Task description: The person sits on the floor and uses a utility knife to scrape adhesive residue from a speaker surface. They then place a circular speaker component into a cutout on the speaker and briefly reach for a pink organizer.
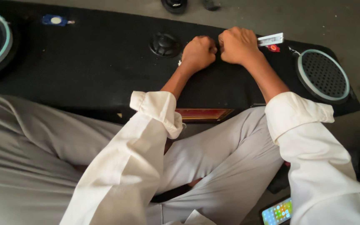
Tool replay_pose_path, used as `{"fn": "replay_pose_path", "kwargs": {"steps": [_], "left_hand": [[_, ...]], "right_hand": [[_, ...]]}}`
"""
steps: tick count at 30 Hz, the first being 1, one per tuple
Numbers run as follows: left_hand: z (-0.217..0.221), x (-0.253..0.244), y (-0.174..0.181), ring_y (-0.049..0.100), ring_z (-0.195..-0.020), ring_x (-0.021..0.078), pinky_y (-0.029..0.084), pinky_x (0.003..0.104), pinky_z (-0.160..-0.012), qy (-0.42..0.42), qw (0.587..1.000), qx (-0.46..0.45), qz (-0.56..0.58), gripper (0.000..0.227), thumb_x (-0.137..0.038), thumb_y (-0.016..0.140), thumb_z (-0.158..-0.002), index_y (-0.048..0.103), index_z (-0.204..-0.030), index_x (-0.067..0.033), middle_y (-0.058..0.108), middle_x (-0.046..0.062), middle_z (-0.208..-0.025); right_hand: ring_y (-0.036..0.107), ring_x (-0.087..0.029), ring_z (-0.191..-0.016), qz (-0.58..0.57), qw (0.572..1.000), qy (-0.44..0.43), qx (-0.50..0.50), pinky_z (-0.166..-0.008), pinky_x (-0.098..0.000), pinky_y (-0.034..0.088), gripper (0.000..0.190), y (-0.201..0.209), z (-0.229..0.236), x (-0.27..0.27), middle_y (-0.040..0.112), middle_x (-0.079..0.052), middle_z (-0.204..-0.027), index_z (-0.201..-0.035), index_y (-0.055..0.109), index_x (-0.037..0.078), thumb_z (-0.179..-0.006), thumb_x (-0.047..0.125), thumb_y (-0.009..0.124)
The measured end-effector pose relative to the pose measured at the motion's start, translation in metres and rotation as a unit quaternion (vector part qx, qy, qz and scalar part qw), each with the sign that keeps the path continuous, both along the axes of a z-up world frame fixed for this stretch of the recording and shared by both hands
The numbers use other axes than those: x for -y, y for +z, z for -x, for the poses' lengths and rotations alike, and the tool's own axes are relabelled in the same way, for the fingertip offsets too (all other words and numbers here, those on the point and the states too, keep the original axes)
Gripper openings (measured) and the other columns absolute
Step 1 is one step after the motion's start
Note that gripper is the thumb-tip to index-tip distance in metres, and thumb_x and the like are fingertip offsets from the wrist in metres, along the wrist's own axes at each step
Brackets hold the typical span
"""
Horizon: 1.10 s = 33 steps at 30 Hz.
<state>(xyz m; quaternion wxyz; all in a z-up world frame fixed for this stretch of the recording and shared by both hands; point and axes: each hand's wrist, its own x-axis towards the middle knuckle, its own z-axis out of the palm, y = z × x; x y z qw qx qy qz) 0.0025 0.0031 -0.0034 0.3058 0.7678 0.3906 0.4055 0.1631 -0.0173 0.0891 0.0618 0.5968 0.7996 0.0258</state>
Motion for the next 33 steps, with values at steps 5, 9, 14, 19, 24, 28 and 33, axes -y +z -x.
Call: {"fn": "replay_pose_path", "kwargs": {"steps": [5,9,14,19,24,28,33], "left_hand": [[-0.002,-0.004,0.001,0.071,-0.090,0.0364,0.056,0.046,-0.081,0.000,0.999,-0.014,0.029,0.013,-0.016,0.070,-0.079,0.078,-0.085,-0.0081,0.075,0.016,-0.091],[-0.003,0.000,-0.002,0.073,-0.090,0.0352,0.057,0.045,-0.082,0.002,0.998,-0.014,0.053,0.016,-0.019,0.069,-0.081,0.079,-0.090,-0.0091,0.075,0.017,-0.092],[0.000,-0.007,0.007,0.072,-0.093,0.0349,0.056,0.045,-0.083,0.032,0.997,-0.028,0.070,0.016,-0.020,0.070,-0.080,0.081,-0.089,-0.0124,0.075,0.017,-0.093],[-0.009,-0.013,0.000,0.072,-0.097,0.0338,0.056,0.044,-0.085,0.008,0.990,-0.074,0.117,0.019,-0.025,0.070,-0.082,0.080,-0.094,-0.0140,0.076,0.015,-0.097],[-0.009,-0.039,0.004,0.069,-0.110,0.0352,0.054,0.046,-0.093,0.036,0.990,-0.085,0.104,0.030,-0.027,0.059,-0.097,0.074,-0.114,-0.0080,0.074,0.016,-0.117],[-0.033,-0.050,0.026,0.067,-0.118,0.0313,0.051,0.045,-0.100,-0.046,0.946,-0.259,0.189,0.053,-0.054,0.055,-0.101,0.070,-0.125,-0.0094,0.069,0.015,-0.124],[-0.050,-0.034,0.043,0.061,-0.120,0.0342,0.051,0.047,-0.095,-0.083,0.919,-0.363,0.132,0.071,-0.058,0.078,-0.081,0.061,-0.130,-0.0097,0.061,0.017,-0.129]], "right_hand": [[0.072,-0.036,-0.082,0.018,0.999,-0.028,-0.023,-0.073,-0.0481,0.056,0.011,-0.002,-0.005,-0.004,0.074,-0.017,-0.083,-0.081,0.077,0.011,-0.070,0.010,0.074],[0.070,-0.041,-0.079,-0.105,0.992,0.053,-0.036,-0.069,-0.0501,0.055,0.018,-0.010,-0.005,0.000,0.072,-0.021,-0.084,-0.080,0.077,0.011,-0.065,0.018,0.081],[0.072,-0.037,-0.083,0.021,0.997,-0.055,-0.049,-0.075,-0.0492,0.056,0.009,0.005,-0.010,0.011,0.074,-0.016,-0.083,-0.079,0.077,0.010,-0.071,0.012,0.074],[0.073,-0.034,-0.084,0.043,0.988,-0.107,-0.100,-0.077,-0.0466,0.057,0.018,0.015,-0.027,0.017,0.076,-0.012,-0.087,-0.086,0.081,0.014,-0.072,0.008,0.070],[0.074,-0.026,-0.082,-0.018,0.967,-0.171,-0.186,-0.077,-0.0427,0.057,0.014,0.030,-0.054,0.016,0.076,-0.007,-0.088,-0.094,0.080,0.015,-0.083,0.011,0.071],[0.073,-0.026,-0.083,-0.033,0.972,-0.167,-0.163,-0.078,-0.0429,0.055,0.010,0.028,-0.059,0.013,0.077,-0.006,-0.088,-0.091,0.080,0.015,-0.083,0.012,0.075],[0.072,-0.028,-0.084,-0.022,0.976,-0.149,-0.155,-0.077,-0.0431,0.055,0.007,0.024,-0.054,0.013,0.076,-0.008,-0.088,-0.092,0.079,0.013,-0.087,0.018,0.079]]}}
